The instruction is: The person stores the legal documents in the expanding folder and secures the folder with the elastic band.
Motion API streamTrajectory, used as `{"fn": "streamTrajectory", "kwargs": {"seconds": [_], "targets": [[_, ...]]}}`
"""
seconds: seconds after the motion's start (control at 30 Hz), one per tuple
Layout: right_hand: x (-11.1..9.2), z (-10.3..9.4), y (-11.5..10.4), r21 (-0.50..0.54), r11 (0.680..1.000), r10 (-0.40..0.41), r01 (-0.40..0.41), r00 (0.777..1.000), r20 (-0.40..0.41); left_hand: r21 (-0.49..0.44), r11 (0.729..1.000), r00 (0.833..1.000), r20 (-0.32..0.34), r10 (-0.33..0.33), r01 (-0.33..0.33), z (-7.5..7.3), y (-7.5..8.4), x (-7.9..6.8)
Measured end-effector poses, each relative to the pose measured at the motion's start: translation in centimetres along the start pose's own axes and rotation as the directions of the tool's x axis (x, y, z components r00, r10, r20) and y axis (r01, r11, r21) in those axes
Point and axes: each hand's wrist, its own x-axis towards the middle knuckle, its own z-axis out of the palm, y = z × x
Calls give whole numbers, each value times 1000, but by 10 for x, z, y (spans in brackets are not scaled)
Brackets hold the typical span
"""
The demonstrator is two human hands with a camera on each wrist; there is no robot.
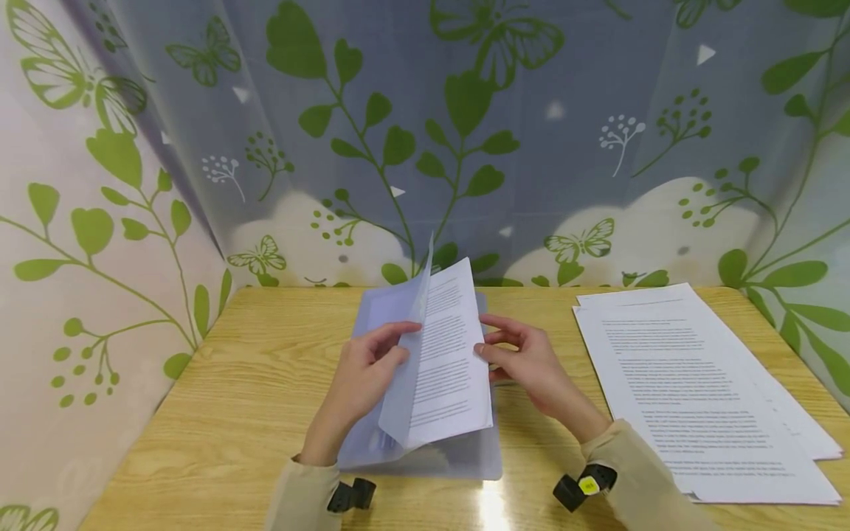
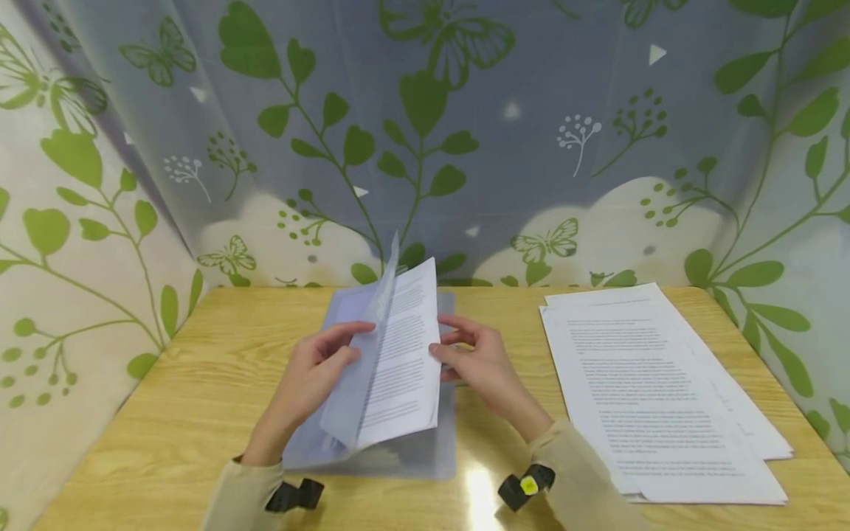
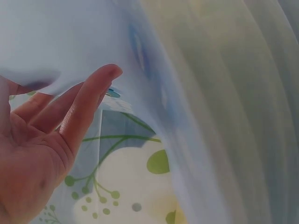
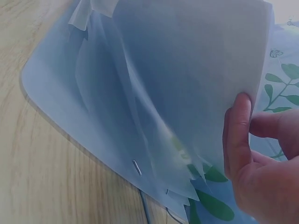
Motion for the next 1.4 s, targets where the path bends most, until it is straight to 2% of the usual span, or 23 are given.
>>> {"fn": "streamTrajectory", "kwargs": {"seconds": [0.47, 0.97, 1.1, 1.4], "targets": [[-1, 9, 6, -1, 1000, -6, 6, 999, 33, 5, 1000, 1000, -12, 8, -8, 2, -1, 0], [-5, 11, 11, -28, 1000, 6, -4, 997, 78, -5, 1000, 999, -24, -24, 24, 3, 1, 0], [-6, 6, 10, -23, 1000, 10, -7, 991, 133, -11, 999, 999, -26, -35, 35, 2, 3, 0], [-11, -5, 9, -32, 999, -17, 27, 958, 285, -13, 999, 998, -33, -44, 44, 0, 3, 0]]}}
